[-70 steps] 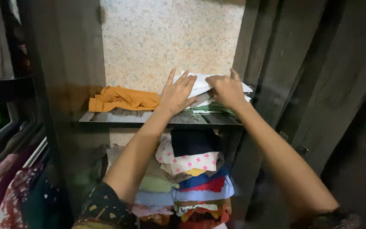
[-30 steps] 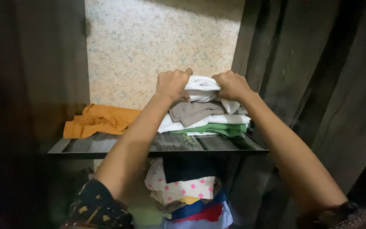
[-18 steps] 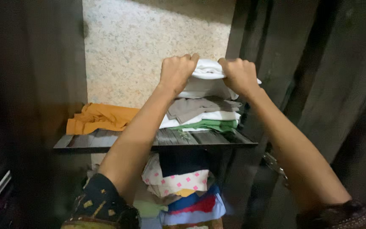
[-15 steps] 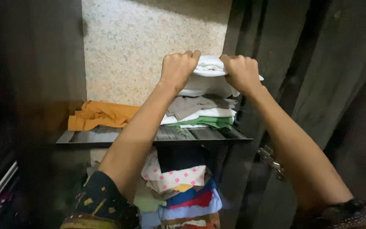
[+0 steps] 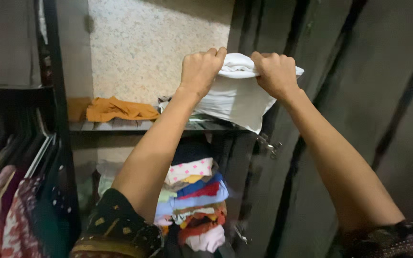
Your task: The person takes folded clothes from a wardrobe shelf and places them onto a stack on a plastic storage bin. The person handles several items including a light blue shirt, white cloth, grey cloth, green cloth, orange cloth, and a black cloth, stacking them one by one.
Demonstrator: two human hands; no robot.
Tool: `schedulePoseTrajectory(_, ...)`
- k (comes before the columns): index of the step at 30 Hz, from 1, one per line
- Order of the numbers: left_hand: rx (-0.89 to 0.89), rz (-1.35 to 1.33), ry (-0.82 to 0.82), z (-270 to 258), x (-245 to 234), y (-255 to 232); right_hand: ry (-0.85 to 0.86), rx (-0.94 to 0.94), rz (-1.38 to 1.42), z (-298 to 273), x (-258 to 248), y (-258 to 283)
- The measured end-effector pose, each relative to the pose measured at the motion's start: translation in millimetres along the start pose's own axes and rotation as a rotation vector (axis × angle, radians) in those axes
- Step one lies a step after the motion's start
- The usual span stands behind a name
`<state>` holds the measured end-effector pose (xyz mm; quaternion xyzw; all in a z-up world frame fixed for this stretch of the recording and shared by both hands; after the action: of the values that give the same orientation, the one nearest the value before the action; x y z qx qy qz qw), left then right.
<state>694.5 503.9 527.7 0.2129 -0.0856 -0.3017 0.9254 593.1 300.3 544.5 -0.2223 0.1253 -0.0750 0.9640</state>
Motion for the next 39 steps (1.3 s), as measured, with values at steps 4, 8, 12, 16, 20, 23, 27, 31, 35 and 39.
schedulePoseTrajectory(4,-0.03,-0.037,0.022,-8,-37,-32,0.045,0.002,-0.049,-29,-50,13)
schedulePoseTrajectory(8,-0.037,-0.12,0.068,-19,-74,-68,0.147,0.06,-0.055,-65,-98,26)
schedulePoseTrajectory(12,-0.029,-0.22,0.099,-38,-105,-110,0.269,0.094,-0.091,-110,-142,36)
schedulePoseTrajectory(16,-0.03,-0.354,0.134,-58,-129,-158,0.413,0.142,-0.126,-156,-179,42)
schedulePoseTrajectory(20,-0.027,-0.446,0.161,-74,-148,-204,0.557,0.217,-0.176,-201,-217,48)
schedulePoseTrajectory(23,-0.024,-0.535,0.171,-79,-162,-239,0.653,0.283,-0.203,-230,-247,49)
schedulePoseTrajectory(27,-0.015,-0.634,0.193,-83,-182,-282,0.728,0.329,-0.219,-264,-287,47)
schedulePoseTrajectory(31,-0.027,-0.758,0.3,-79,-206,-326,0.788,0.343,-0.294,-296,-326,39)
schedulePoseTrajectory(35,-0.016,-0.832,0.322,-78,-227,-376,0.869,0.429,-0.336,-331,-368,34)
schedulePoseTrajectory(39,0.006,-0.899,0.327,-76,-251,-426,0.958,0.503,-0.405,-364,-414,31)
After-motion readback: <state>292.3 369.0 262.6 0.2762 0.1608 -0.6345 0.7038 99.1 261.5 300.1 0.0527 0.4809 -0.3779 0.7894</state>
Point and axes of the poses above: each hand's wrist, its own z-axis towards the middle knuckle, its own x-axis out of the palm, y = z × x, the point moved 1 cm from there along z, towards the middle knuckle, and after that the axes turned 4 degrees about x, right-handed, at the moved point
